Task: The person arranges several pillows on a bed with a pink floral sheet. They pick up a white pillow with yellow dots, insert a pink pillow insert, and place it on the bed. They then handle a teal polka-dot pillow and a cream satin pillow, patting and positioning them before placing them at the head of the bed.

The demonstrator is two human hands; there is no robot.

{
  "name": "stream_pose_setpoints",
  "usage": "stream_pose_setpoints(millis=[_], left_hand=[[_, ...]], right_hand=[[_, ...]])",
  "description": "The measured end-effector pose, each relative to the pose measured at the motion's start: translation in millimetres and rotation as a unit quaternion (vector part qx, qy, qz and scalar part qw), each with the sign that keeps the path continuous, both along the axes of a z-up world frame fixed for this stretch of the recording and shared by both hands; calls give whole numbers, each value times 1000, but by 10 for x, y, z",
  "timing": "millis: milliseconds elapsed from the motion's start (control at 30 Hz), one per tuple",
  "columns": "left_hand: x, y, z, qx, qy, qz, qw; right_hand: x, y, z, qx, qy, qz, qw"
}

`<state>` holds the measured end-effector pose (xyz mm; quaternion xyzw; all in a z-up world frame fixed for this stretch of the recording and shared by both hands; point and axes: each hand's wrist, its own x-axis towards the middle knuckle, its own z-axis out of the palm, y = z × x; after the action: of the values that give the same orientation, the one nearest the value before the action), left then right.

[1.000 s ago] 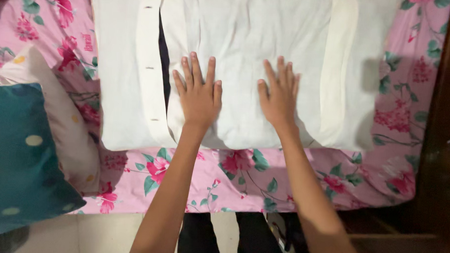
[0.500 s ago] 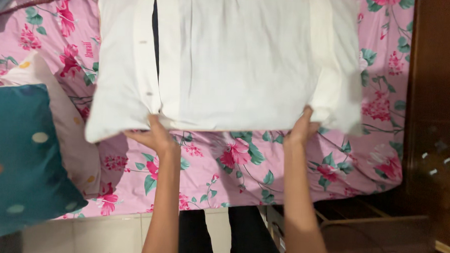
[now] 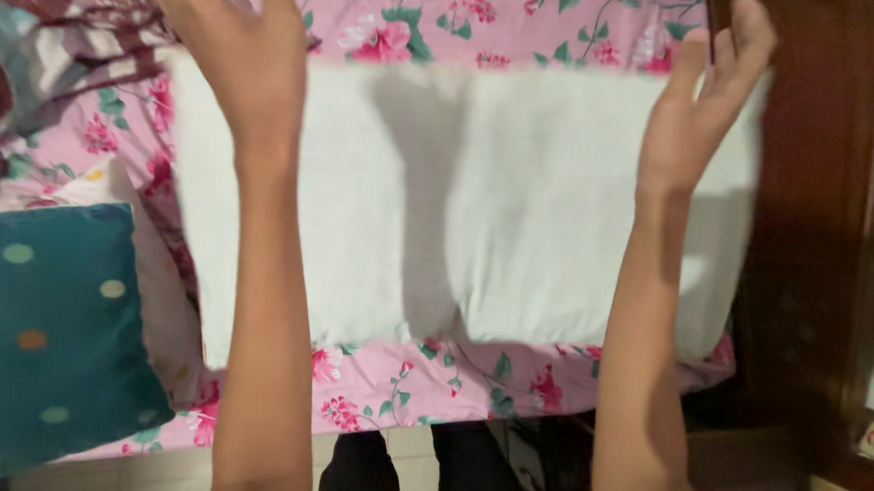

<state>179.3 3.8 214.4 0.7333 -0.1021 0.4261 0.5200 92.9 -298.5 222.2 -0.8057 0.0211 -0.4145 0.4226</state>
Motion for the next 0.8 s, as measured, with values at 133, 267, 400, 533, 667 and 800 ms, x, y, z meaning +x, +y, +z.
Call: stream_pose_setpoints(millis=[133,267,400,533,667,800], left_hand=[[-360,-164,-684,123,87,41,988],[-934,-319,-1304,307,185,3,933],[-1188,-388,-1766,392,273,-55,877],[-1256,-311,-1912,341,339,-56,875],[-1190,-312,-1873,336,258,-35,905],[-1276,-395,-1880,422,310,-47,851]], right_hand=[[-100,-49,-582,-120,57,-70,989],[-349,395,-1285,-272,98,-178,941],[-693,778,-1879,-328,336,-20,883],[-843,611,-2041,-258,341,-36,903],[-828,564,-2001,-277,307,-30,910],[-872,615,-2031,-325,349,3,879]])
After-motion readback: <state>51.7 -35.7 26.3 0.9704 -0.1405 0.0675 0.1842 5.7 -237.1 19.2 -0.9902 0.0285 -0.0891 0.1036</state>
